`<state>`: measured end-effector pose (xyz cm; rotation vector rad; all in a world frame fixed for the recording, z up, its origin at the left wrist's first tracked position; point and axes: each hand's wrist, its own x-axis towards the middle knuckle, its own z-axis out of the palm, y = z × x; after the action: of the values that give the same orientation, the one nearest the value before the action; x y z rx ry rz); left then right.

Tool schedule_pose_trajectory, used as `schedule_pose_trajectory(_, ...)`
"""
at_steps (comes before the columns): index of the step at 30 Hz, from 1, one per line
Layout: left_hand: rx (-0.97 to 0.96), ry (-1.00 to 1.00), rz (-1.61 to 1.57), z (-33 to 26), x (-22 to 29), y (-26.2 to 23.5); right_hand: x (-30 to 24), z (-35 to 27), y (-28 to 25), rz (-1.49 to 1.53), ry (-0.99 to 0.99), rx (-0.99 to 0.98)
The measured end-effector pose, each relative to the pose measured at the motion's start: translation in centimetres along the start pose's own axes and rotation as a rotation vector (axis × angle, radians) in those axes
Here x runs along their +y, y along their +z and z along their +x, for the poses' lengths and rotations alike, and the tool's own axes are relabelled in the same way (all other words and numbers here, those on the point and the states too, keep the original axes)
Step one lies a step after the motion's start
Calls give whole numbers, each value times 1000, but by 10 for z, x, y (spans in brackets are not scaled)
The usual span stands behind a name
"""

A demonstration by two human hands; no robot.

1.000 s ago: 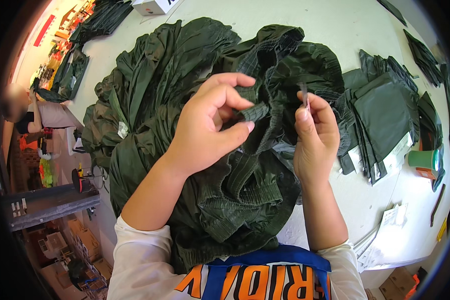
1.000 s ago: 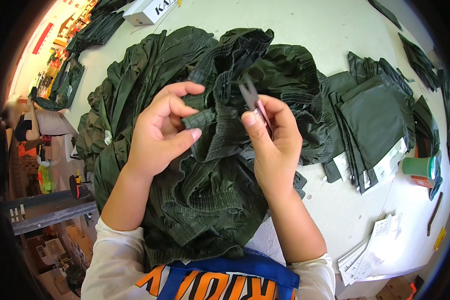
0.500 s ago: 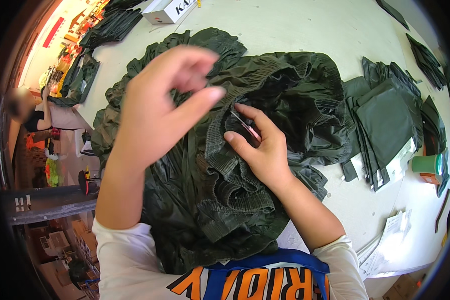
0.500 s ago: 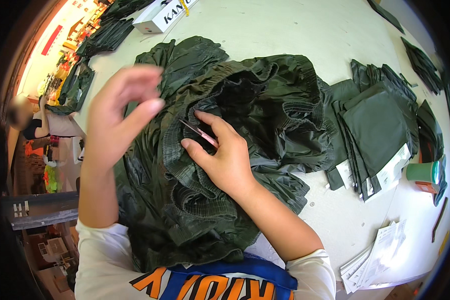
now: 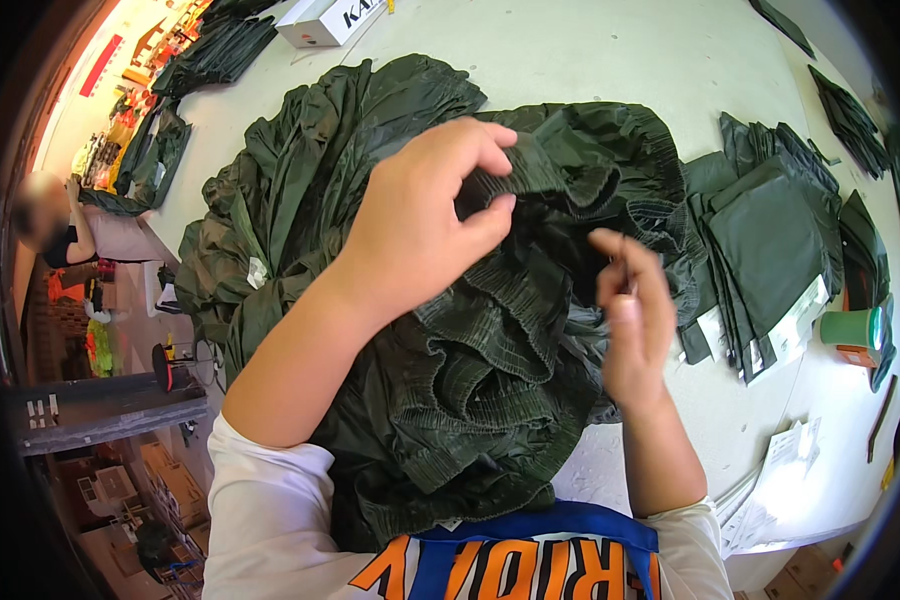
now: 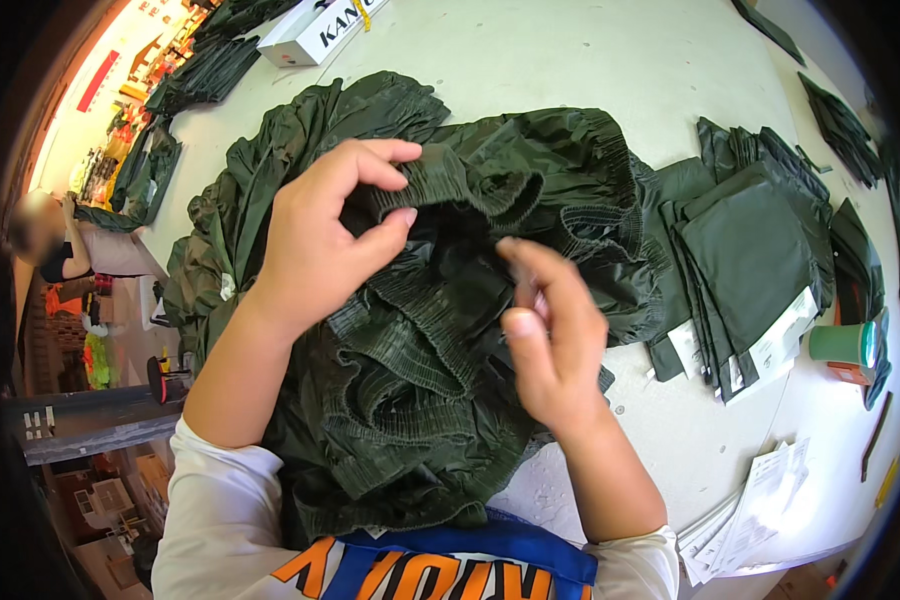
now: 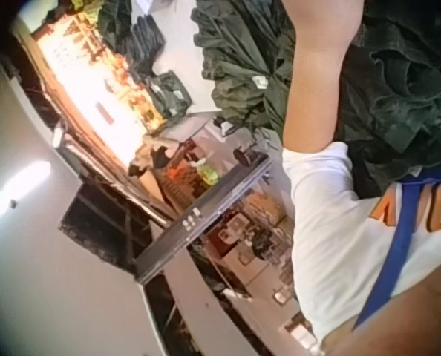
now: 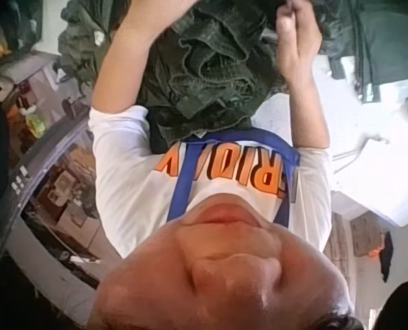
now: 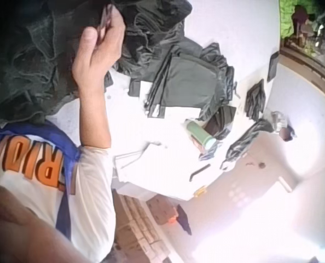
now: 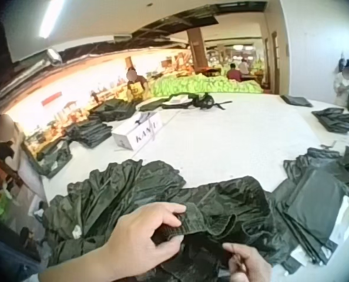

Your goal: The person uses a small knife to cut tags and loose threads from the elastic waistbands of several dark green garments. The person handles each garment one at a time, trims the tag, and sets the garment aside.

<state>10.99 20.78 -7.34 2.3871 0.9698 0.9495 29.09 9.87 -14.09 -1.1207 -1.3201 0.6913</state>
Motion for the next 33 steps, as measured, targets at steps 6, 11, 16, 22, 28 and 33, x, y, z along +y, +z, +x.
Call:
schedule_pose_trajectory(6, 132, 210, 101, -13, -4, 6, -7, 24, -1, -57, 108, 28)
schedule_pose_trajectory(11, 155, 275, 85, -16, -6, 6, -14, 21, 9, -89, 193, -52)
schedule_pose_trajectory(16, 163, 286, 38, -19, -9, 9, -10, 19, 13, 15, 211, -43)
schedule_pose_trajectory(22, 154, 255, 45, -21, -7, 8, -7, 19, 15, 26, 187, -67)
schedule_pose_trajectory(28, 111, -22, -175, -15, -3, 3, 7, 25, 8, 394, 149, 157)
schedule_pose_trajectory(33, -34, -460, -401, -10, -8, -12, 0, 53, -4, -58, 39, -148)
